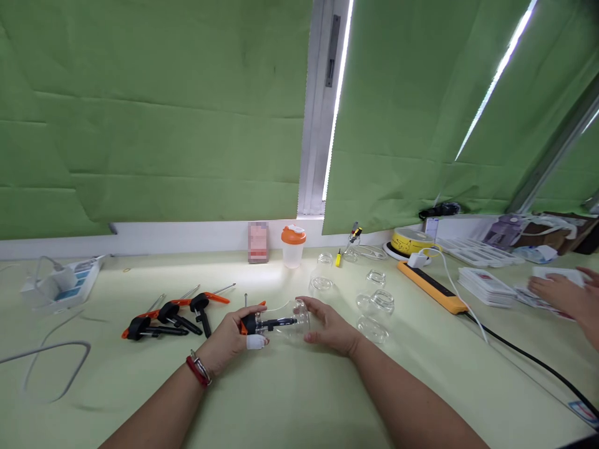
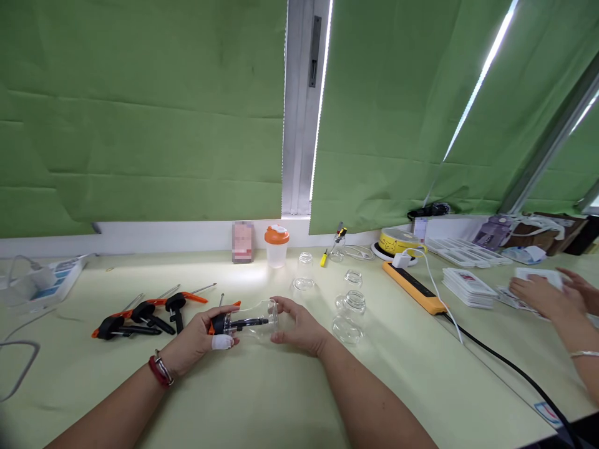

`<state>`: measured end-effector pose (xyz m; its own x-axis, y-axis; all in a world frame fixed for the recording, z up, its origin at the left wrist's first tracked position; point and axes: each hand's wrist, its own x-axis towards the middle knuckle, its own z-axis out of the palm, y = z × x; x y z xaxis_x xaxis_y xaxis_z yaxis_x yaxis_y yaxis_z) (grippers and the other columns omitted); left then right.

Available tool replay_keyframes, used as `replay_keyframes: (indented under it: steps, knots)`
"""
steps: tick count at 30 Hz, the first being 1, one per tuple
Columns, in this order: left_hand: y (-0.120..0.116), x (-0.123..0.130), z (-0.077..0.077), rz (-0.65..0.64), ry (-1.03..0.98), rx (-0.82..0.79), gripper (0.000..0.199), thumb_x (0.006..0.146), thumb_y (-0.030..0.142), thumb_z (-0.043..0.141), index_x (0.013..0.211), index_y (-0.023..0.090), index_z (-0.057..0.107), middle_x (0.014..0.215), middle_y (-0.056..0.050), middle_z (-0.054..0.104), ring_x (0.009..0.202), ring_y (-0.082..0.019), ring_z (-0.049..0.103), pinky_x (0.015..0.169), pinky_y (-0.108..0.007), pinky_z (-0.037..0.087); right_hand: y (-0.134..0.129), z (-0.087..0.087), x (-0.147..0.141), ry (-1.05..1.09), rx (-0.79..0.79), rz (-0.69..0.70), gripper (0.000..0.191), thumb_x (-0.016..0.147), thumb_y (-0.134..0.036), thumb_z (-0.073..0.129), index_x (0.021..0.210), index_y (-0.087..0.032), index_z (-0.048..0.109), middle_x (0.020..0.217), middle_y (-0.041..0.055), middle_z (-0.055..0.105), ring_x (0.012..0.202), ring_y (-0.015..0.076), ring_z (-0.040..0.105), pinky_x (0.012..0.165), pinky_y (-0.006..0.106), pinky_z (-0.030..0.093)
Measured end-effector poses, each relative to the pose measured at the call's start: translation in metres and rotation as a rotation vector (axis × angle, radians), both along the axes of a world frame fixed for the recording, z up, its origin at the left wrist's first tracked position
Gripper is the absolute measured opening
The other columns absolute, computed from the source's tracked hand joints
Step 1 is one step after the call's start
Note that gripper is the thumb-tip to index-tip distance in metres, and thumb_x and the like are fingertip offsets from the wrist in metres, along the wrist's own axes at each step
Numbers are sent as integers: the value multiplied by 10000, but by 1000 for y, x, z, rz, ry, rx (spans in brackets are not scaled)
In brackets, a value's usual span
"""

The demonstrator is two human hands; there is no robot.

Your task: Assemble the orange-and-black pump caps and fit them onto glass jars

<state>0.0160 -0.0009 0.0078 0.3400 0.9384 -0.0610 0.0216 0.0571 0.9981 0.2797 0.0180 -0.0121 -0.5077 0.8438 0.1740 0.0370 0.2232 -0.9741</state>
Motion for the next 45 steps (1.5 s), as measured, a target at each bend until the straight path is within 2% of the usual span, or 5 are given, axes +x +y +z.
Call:
replay_keyframes:
  steps: [9, 16, 27, 35, 45]
  knots:
    - [0, 0, -2, -20, 14, 12, 734, 529, 223, 820, 1209, 180, 548, 775, 8, 590, 752, -153, 570, 801, -339, 489, -1, 2, -3, 7, -17, 12, 537, 714, -522, 654, 1127, -185, 594, 1101, 90, 592, 1087, 269, 511, 981, 432, 332]
    - [1, -1, -4, -3, 4, 2, 728, 537, 231, 817, 1210, 179, 542, 797, -2, 611, 776, -161, 576, 810, -334, 483, 0, 0, 2, -43, 62, 0, 935, 569, -409, 803, 1367, -260, 339, 1326, 104, 444, 1259, 262, 364, 1059, 430, 244]
    - [2, -1, -3, -28, 38, 9, 762, 539, 226, 816, 1241, 181, 525, 769, 8, 593, 756, -154, 565, 791, -334, 489, 0, 0, -3, 26, -74, 36, 643, 690, -525, 676, 1205, -168, 533, 1029, 94, 615, 1045, 269, 534, 946, 429, 367]
    - [2, -1, -6, -18, 26, 2, 746, 543, 220, 816, 1230, 178, 527, 774, 11, 600, 748, -142, 564, 802, -328, 482, 0, -1, 3, -23, 44, 34, 906, 561, -367, 817, 1342, -258, 373, 1252, 93, 509, 1196, 249, 431, 1029, 415, 292]
    - [1, 0, -3, -44, 6, -27, 775, 544, 217, 817, 1252, 181, 505, 767, 16, 605, 752, -140, 565, 804, -323, 474, -2, 3, -4, 75, -64, 36, 601, 661, -431, 727, 1181, -191, 546, 1042, 70, 600, 1024, 240, 522, 898, 378, 388]
